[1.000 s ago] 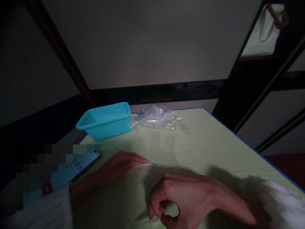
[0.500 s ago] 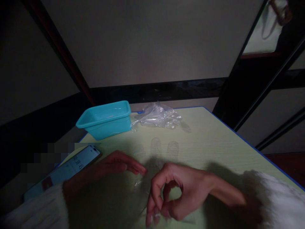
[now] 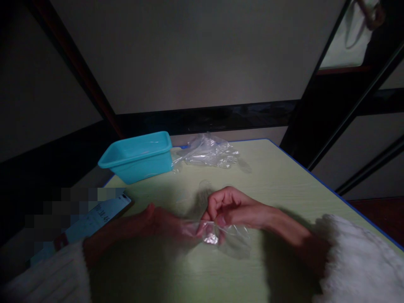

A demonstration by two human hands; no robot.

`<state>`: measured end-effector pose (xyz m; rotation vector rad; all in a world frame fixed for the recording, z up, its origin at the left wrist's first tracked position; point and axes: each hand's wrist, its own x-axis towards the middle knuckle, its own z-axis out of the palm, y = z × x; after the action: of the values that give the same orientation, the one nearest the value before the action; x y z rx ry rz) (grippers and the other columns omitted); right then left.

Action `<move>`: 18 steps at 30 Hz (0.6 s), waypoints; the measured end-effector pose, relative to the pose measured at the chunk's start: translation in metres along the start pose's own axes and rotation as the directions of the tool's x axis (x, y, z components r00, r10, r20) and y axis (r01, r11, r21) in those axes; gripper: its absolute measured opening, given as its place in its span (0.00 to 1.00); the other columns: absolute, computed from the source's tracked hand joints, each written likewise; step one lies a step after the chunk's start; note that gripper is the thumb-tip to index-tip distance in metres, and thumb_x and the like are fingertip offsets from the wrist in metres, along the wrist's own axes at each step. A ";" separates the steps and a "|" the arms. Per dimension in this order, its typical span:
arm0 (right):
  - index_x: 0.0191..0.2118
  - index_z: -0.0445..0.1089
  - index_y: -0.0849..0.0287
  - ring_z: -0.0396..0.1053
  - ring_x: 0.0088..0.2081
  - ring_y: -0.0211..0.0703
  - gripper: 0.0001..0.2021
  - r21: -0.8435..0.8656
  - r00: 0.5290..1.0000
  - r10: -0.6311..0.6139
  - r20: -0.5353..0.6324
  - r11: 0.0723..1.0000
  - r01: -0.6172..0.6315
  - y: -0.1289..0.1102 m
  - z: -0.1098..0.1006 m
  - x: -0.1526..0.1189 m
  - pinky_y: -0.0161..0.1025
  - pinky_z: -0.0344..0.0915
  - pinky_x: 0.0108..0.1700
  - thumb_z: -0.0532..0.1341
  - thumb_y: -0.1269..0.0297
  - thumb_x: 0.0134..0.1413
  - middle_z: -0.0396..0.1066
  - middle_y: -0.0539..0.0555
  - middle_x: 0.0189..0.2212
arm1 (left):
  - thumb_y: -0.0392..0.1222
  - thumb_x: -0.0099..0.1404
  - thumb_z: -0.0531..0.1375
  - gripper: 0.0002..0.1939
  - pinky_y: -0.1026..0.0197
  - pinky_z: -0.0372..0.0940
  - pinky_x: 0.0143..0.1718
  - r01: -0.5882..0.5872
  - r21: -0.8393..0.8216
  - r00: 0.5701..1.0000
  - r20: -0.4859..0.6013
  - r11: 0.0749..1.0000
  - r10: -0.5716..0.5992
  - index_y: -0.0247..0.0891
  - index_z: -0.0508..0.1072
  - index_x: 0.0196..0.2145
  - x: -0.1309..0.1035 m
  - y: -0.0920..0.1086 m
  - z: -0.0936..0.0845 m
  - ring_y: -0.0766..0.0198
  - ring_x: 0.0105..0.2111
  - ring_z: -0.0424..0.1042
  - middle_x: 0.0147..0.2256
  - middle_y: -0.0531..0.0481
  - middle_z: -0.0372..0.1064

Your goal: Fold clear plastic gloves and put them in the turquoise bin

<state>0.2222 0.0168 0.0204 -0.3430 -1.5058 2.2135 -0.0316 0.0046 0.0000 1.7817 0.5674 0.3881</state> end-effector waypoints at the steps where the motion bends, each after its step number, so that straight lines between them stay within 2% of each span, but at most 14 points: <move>1: 0.26 0.65 0.64 0.71 0.25 0.33 0.08 0.014 1.000 -0.015 -0.016 1.000 0.015 0.000 -0.003 0.001 0.28 0.67 0.25 0.65 0.67 0.44 0.75 0.54 0.28 | 0.70 0.62 0.36 0.42 0.52 0.62 0.48 -0.025 -0.248 0.992 0.111 0.969 0.054 0.36 0.70 0.50 0.000 0.000 -0.001 0.50 0.50 0.67 0.50 0.41 0.67; 3: 0.26 0.65 0.63 0.71 0.25 0.32 0.07 0.037 0.999 -0.024 -0.040 0.999 0.026 -0.001 -0.008 0.002 0.27 0.66 0.24 0.64 0.68 0.44 0.75 0.54 0.29 | 0.69 0.59 0.46 0.37 0.50 0.57 0.53 0.027 -0.457 0.982 0.176 0.889 0.060 0.39 0.70 0.51 0.002 0.000 -0.003 0.50 0.54 0.62 0.52 0.43 0.65; 7: 0.25 0.64 0.63 0.73 0.26 0.33 0.07 0.052 0.996 -0.026 -0.089 0.998 0.030 0.000 -0.017 0.005 0.25 0.67 0.22 0.63 0.69 0.46 0.75 0.55 0.29 | 0.64 0.50 0.62 0.37 0.50 0.56 0.53 0.120 -0.480 0.978 0.208 0.869 -0.020 0.40 0.68 0.52 0.007 -0.004 -0.006 0.50 0.54 0.63 0.52 0.43 0.66; 9: 0.26 0.64 0.64 0.73 0.26 0.35 0.07 0.047 0.993 -0.028 -0.112 0.998 0.033 0.001 -0.022 0.006 0.25 0.68 0.21 0.63 0.69 0.47 0.75 0.55 0.29 | 0.60 0.48 0.66 0.36 0.52 0.59 0.50 0.180 -0.415 0.980 0.154 0.892 -0.126 0.38 0.69 0.51 0.009 -0.004 -0.005 0.51 0.51 0.66 0.50 0.43 0.68; 11: 0.26 0.64 0.63 0.74 0.27 0.36 0.08 0.042 0.991 -0.020 -0.135 0.999 0.026 0.002 -0.026 0.008 0.25 0.68 0.21 0.64 0.68 0.47 0.75 0.55 0.29 | 0.58 0.48 0.66 0.31 0.58 0.63 0.43 0.220 -0.330 0.975 0.059 0.918 -0.213 0.35 0.72 0.44 0.010 -0.002 -0.002 0.55 0.43 0.71 0.43 0.45 0.73; 14: 0.26 0.62 0.62 0.74 0.27 0.36 0.09 0.038 0.986 0.011 -0.169 0.999 -0.004 0.002 -0.031 0.008 0.24 0.67 0.20 0.64 0.67 0.48 0.76 0.55 0.30 | 0.61 0.51 0.63 0.26 0.64 0.62 0.34 0.219 -0.272 0.967 -0.071 0.937 -0.246 0.32 0.74 0.33 0.014 0.001 0.003 0.63 0.30 0.71 0.30 0.49 0.74; 18: 0.28 0.58 0.59 0.74 0.26 0.38 0.12 0.004 0.974 0.076 -0.216 0.997 -0.077 -0.002 -0.034 0.006 0.25 0.65 0.18 0.64 0.63 0.49 0.75 0.54 0.28 | 0.61 0.50 0.64 0.24 0.63 0.63 0.33 0.216 -0.385 0.941 -0.164 0.897 -0.297 0.35 0.64 0.25 0.017 0.002 0.009 0.61 0.31 0.71 0.28 0.49 0.72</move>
<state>0.2321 0.0480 0.0095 -0.6314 -1.4024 2.1517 -0.0120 0.0068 -0.0006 1.2956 0.8227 0.4739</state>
